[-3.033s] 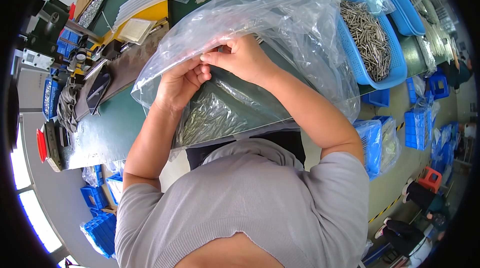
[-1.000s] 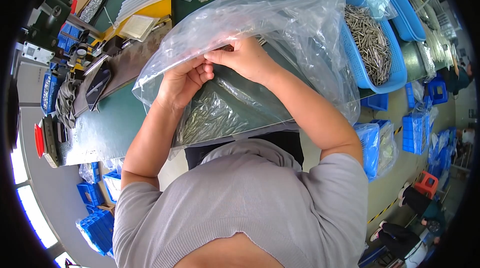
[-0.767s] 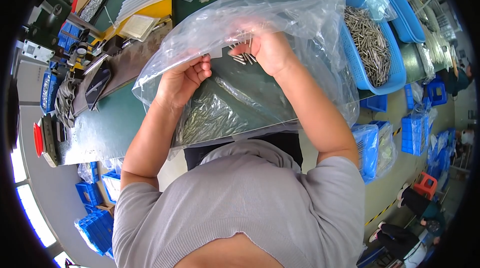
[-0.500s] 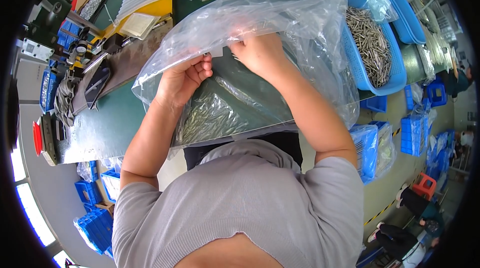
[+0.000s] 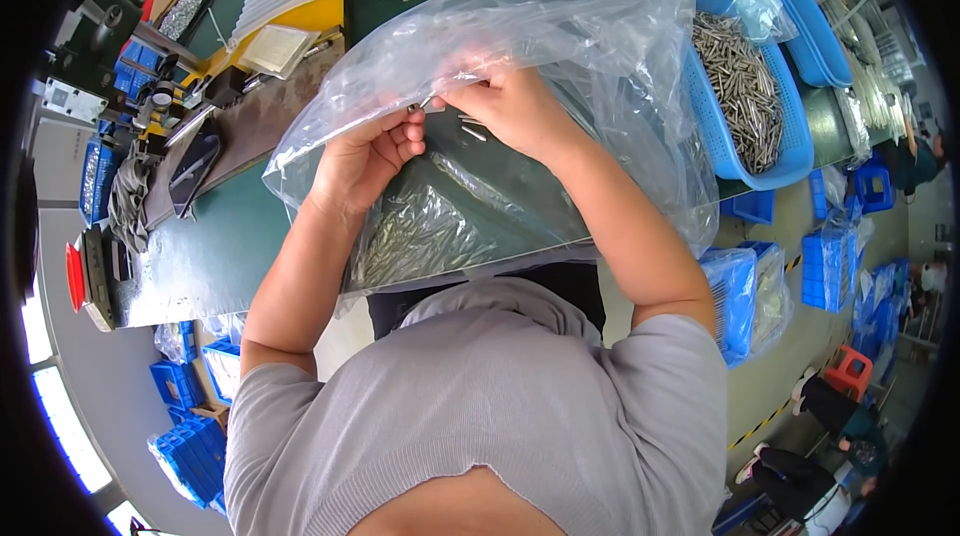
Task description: Counting small metal pins and placing them into clear plastic bags.
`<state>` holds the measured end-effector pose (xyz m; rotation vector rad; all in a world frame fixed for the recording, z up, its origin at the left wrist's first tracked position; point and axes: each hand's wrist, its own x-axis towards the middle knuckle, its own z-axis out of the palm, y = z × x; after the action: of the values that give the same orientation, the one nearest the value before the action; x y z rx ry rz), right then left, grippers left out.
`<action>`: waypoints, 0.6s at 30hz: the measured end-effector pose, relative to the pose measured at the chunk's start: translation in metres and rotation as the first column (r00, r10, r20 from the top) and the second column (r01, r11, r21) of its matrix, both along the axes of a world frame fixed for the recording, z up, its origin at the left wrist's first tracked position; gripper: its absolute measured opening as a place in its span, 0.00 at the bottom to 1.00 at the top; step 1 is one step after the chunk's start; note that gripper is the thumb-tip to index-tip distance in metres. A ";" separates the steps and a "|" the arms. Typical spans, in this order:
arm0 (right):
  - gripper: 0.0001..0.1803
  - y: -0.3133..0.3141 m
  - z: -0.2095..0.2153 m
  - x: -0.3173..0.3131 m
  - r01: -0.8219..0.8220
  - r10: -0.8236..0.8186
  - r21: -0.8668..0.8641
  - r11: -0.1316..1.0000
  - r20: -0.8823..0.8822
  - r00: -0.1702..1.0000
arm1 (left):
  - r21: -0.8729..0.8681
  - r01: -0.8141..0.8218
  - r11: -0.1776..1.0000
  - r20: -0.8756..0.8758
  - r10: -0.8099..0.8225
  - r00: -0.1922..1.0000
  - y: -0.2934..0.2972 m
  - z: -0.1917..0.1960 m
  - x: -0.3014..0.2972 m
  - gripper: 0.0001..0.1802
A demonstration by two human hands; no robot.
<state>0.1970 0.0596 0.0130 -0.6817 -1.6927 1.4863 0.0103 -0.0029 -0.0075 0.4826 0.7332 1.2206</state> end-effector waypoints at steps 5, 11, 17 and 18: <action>0.06 -0.003 0.008 0.000 -0.012 0.021 -0.099 0.995 0.082 0.996 | 0.033 0.030 0.999 0.013 -0.030 0.999 -0.001 0.002 0.000 0.10; 0.06 -0.004 0.006 -0.004 -0.026 0.024 -0.032 0.999 -0.038 0.999 | 0.026 0.034 0.999 0.030 -0.035 0.999 -0.001 0.001 0.000 0.10; 0.06 -0.006 0.002 -0.009 -0.122 0.129 -0.160 0.980 0.035 0.991 | 0.036 0.033 0.999 0.044 -0.035 0.998 -0.002 0.002 0.001 0.09; 0.07 -0.006 0.001 -0.009 -0.115 0.120 -0.138 0.984 0.027 0.992 | 0.036 0.033 0.999 0.044 -0.034 0.998 -0.002 0.002 0.002 0.09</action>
<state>0.1878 0.0537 0.0140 -0.6935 -1.6946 1.6945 0.0121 -0.0045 -0.0054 0.4941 0.6643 1.2112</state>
